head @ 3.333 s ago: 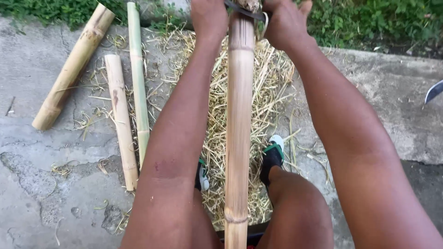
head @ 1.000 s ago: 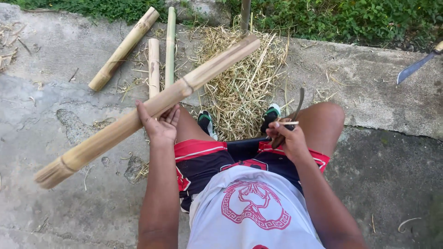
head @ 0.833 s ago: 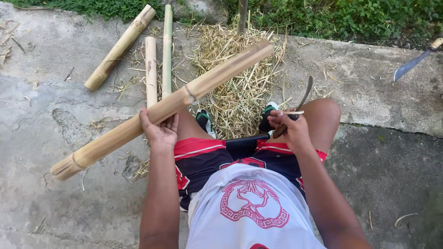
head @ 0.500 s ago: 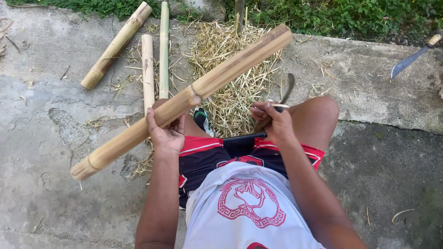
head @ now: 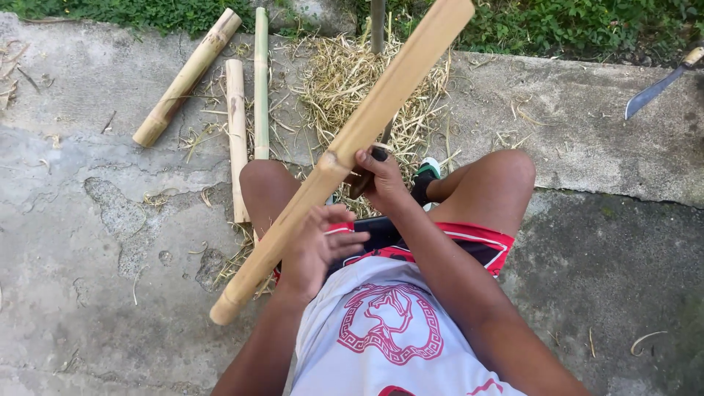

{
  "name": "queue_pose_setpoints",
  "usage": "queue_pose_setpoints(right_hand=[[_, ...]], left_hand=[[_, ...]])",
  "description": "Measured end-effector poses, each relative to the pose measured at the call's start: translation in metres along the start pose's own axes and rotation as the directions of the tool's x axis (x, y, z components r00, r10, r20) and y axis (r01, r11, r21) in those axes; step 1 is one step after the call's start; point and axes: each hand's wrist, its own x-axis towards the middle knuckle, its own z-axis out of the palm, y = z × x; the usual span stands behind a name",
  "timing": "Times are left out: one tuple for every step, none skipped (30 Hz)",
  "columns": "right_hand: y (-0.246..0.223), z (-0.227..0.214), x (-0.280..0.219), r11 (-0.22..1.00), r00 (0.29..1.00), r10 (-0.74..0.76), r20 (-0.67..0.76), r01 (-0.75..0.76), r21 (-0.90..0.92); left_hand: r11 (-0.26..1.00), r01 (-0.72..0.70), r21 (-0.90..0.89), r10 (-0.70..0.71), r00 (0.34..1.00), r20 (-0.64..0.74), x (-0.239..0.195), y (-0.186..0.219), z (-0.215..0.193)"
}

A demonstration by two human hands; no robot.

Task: Shaving or stripping the outer layer of a bamboo pole using a curved knife.

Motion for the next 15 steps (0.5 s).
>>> queue_pose_setpoints(right_hand=[[0.004, -0.002, 0.003, 1.0, 1.0, 0.002, 0.003, -0.002, 0.0], [0.007, -0.005, 0.006, 0.992, 0.998, -0.034, -0.056, 0.027, -0.123], [0.011, -0.009, 0.004, 0.968, 0.991, -0.073, -0.116, 0.043, -0.247], [0.01, -0.004, 0.0, 0.969, 0.991, -0.068, -0.117, 0.037, -0.246], [0.009, 0.004, -0.001, 0.966, 0.98, -0.089, -0.178, 0.041, -0.255], [0.008, 0.011, -0.001, 0.964, 0.965, -0.109, -0.238, 0.044, -0.264], [0.006, 0.013, -0.002, 0.964, 0.966, -0.113, -0.232, 0.05, -0.261], [0.004, 0.015, -0.002, 0.96, 0.969, -0.104, -0.224, 0.04, -0.276], [0.001, 0.014, -0.005, 0.957, 0.969, -0.098, -0.226, 0.029, -0.29], [-0.002, 0.008, -0.006, 0.957, 0.968, -0.104, -0.229, 0.035, -0.288], [-0.005, 0.0, -0.011, 0.963, 0.974, -0.101, -0.203, 0.044, -0.265], [-0.008, -0.008, -0.016, 0.969, 0.979, -0.097, -0.177, 0.052, -0.241], [-0.013, -0.017, -0.018, 0.969, 0.98, -0.092, -0.177, 0.047, -0.241], [-0.018, -0.024, -0.02, 0.954, 0.98, -0.079, -0.181, 0.022, -0.298], [-0.024, -0.032, -0.023, 0.935, 0.98, -0.076, -0.183, 0.006, -0.353]], left_hand=[[1.0, -0.003, 0.0, 0.003, 1.0, -0.002, -0.001, 0.005, -0.001], [0.662, -0.339, 0.669, 0.481, 0.876, -0.032, -0.001, 0.01, -0.002], [-0.103, -0.287, 0.952, 0.754, 0.602, 0.263, -0.005, 0.011, -0.003], [-0.1, -0.282, 0.954, 0.754, 0.604, 0.258, 0.005, 0.01, -0.01], [-0.12, -0.148, 0.982, 0.666, 0.721, 0.19, 0.016, 0.012, -0.018], [-0.156, -0.014, 0.988, 0.569, 0.816, 0.101, 0.027, 0.015, -0.026], [-0.161, -0.015, 0.987, 0.574, 0.812, 0.106, 0.037, 0.008, -0.038], [-0.198, 0.105, 0.975, 0.533, 0.846, 0.017, 0.046, 0.0, -0.049], [-0.24, 0.215, 0.947, 0.487, 0.87, -0.074, 0.057, -0.008, -0.06], [-0.245, 0.209, 0.947, 0.484, 0.873, -0.068, 0.059, 0.005, -0.056], [-0.075, 0.194, 0.978, 0.408, 0.901, -0.147, 0.057, 0.015, -0.051], [0.097, 0.189, 0.977, 0.317, 0.925, -0.21, 0.057, 0.025, -0.047], [0.1, 0.193, 0.976, 0.316, 0.924, -0.215, 0.066, 0.019, -0.064], [0.196, 0.058, 0.979, 0.289, 0.951, -0.114, 0.074, 0.013, -0.08], [0.286, -0.083, 0.954, 0.274, 0.962, 0.002, 0.084, 0.009, -0.096]])
